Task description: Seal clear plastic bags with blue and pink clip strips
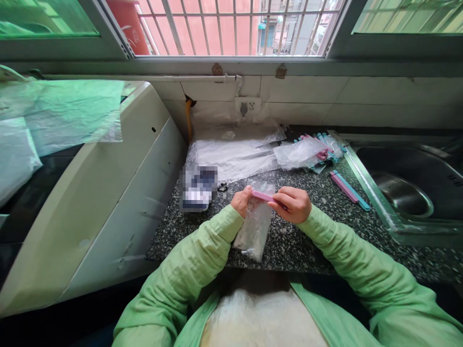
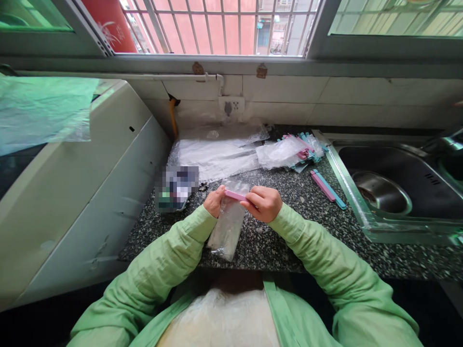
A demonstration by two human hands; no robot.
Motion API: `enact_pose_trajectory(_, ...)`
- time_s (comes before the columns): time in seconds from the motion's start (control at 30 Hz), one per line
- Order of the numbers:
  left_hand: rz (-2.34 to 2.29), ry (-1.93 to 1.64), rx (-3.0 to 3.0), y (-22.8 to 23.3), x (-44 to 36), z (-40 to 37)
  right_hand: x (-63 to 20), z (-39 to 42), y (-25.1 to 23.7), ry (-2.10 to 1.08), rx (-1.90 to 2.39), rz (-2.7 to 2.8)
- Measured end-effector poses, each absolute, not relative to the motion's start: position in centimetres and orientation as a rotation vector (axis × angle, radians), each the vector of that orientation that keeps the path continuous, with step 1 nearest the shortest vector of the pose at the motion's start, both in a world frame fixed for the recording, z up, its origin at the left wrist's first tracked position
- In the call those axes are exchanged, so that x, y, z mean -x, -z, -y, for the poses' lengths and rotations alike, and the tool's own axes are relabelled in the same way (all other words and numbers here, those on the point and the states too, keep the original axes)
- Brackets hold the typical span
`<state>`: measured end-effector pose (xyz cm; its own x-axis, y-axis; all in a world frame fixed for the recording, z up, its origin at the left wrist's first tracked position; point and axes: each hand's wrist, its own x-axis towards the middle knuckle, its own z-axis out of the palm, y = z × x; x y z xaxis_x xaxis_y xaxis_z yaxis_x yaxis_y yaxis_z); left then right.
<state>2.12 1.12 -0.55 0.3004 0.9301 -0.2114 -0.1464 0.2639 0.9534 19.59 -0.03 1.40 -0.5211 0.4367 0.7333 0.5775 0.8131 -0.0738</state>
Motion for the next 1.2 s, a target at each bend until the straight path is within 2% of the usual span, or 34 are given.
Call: enact_pose_trajectory(1.2, -1.131, -0.906, -1.031, -0.8, -2.4, -1.0, -19.7, 0.6, -3.0, 0.161, 0.725, 2.007)
